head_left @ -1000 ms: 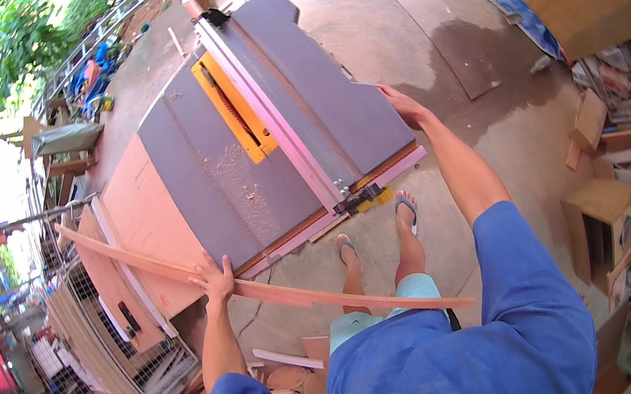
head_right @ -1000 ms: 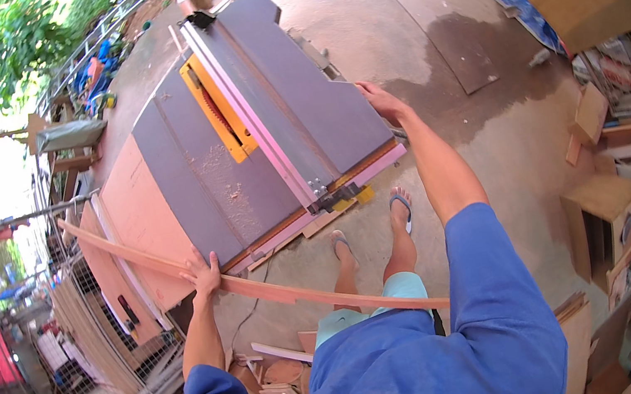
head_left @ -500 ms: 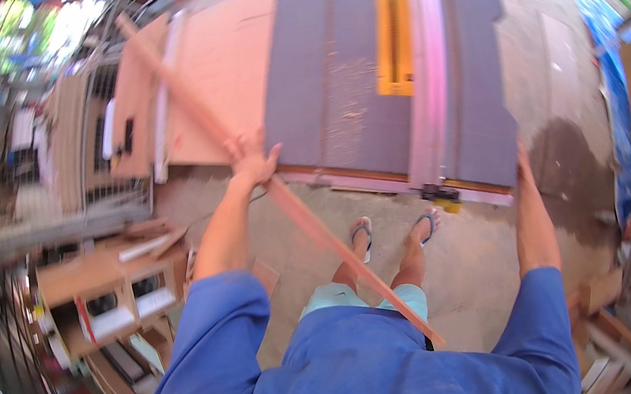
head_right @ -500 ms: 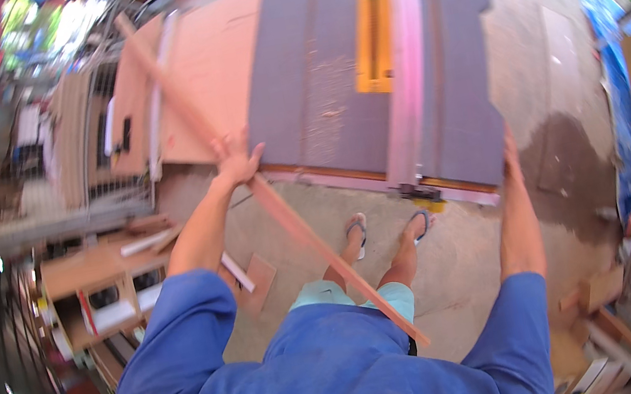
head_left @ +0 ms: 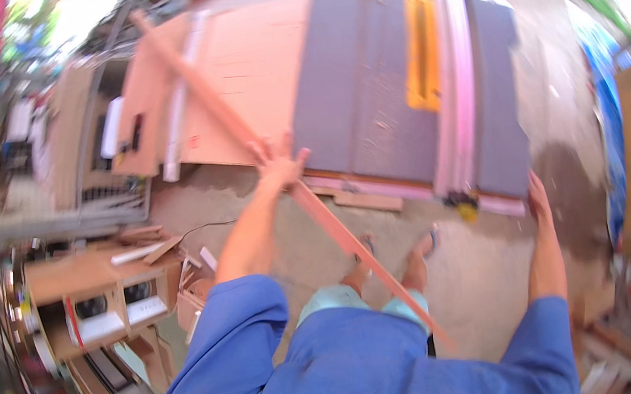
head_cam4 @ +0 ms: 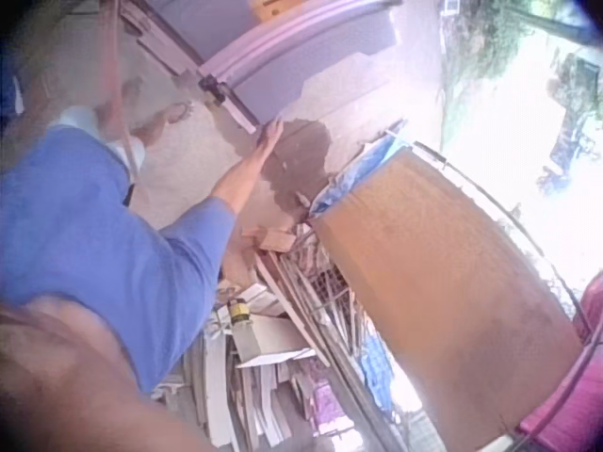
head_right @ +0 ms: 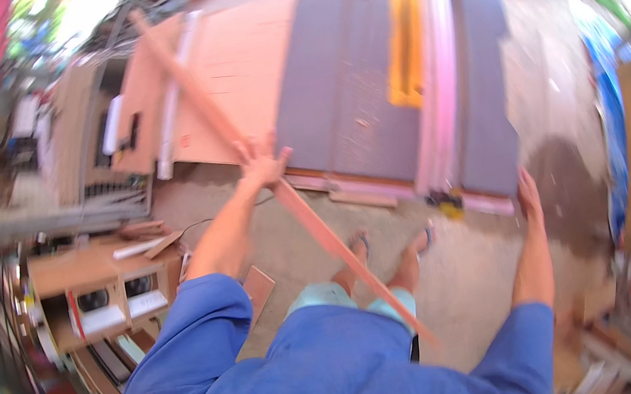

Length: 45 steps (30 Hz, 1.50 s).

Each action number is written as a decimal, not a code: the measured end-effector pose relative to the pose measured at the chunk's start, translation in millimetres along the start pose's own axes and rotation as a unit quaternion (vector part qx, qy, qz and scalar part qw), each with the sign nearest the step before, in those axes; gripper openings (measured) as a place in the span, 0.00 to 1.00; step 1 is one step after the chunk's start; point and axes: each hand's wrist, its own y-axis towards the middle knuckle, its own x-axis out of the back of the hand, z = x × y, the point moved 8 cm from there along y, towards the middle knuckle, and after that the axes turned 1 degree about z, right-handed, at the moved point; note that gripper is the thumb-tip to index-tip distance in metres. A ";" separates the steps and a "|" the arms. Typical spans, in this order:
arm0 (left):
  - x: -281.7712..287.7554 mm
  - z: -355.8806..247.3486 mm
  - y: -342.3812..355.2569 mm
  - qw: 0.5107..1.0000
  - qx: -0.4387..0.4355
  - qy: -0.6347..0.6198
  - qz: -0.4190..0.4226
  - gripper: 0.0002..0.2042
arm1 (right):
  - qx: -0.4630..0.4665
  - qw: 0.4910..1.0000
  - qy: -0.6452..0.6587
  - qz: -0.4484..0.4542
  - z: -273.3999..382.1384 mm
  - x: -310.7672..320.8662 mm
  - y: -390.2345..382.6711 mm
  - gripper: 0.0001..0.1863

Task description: The person measures and cuts thin wooden strips using a table saw, then measures a curved wooden structure with a tape measure. The person handles the wood strips and tape measure throughout the process.

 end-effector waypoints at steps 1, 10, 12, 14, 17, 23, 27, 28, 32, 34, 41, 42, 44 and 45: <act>-12.7 8.5 3.5 0.994 -0.079 -0.049 -0.050 0.45 | -0.005 0.998 -0.042 -0.043 -5.9 7.3 -15.8 0.23; -12.3 25.8 -28.0 0.997 0.019 -0.059 -0.055 0.41 | -0.199 0.977 0.080 0.015 -38.1 -147.9 -199.6 0.31; -9.8 16.5 -18.9 0.996 0.001 -0.058 -0.065 0.41 | -0.139 0.976 0.160 -0.042 -5.6 -176.8 -211.6 0.37; -9.4 15.9 -15.7 0.996 -0.006 -0.057 -0.061 0.41 | -0.072 0.989 0.097 -0.086 12.3 -193.4 -203.1 0.40; -3.8 11.8 -15.9 0.996 -0.012 -0.060 -0.064 0.41 | 0.006 0.962 -0.171 -0.215 26.6 -201.0 -192.4 0.41; -2.0 20.1 -25.2 0.996 -0.009 -0.073 -0.040 0.41 | -0.021 0.884 -0.273 -0.380 32.0 -219.7 -155.8 0.34; 8.0 8.6 -28.5 0.996 -0.016 -0.079 -0.033 0.41 | -0.070 0.871 -0.302 -0.381 31.3 -204.2 -151.7 0.20; 7.0 11.1 -29.9 0.996 -0.013 -0.079 -0.035 0.41 | -0.059 0.866 -0.314 -0.385 33.5 -208.0 -155.8 0.18; 7.8 11.6 -28.2 0.996 -0.012 -0.071 -0.047 0.41 | 0.025 0.894 -0.278 -0.352 35.1 -206.6 -152.2 0.14; 4.7 12.9 -28.2 0.996 -0.017 -0.078 -0.047 0.41 | 0.047 0.928 -0.212 -0.303 23.0 -204.5 -145.9 0.10; 13.6 -1.0 -19.9 0.996 -0.041 -0.081 -0.023 0.40 | -0.163 0.908 0.382 0.050 -49.0 -209.4 -116.8 0.11; 14.8 1.4 -18.8 0.996 -0.034 -0.083 -0.030 0.40 | -0.125 0.945 0.301 -0.006 -41.5 -208.4 -116.7 0.11; 4.6 16.4 -24.2 0.995 -0.014 -0.089 -0.032 0.40 | -0.051 0.984 0.125 -0.115 -14.8 -214.3 -137.1 0.15; 5.8 22.3 -32.0 0.996 -0.001 -0.090 -0.020 0.40 | -0.009 0.985 0.029 -0.171 4.0 -213.5 -149.5 0.17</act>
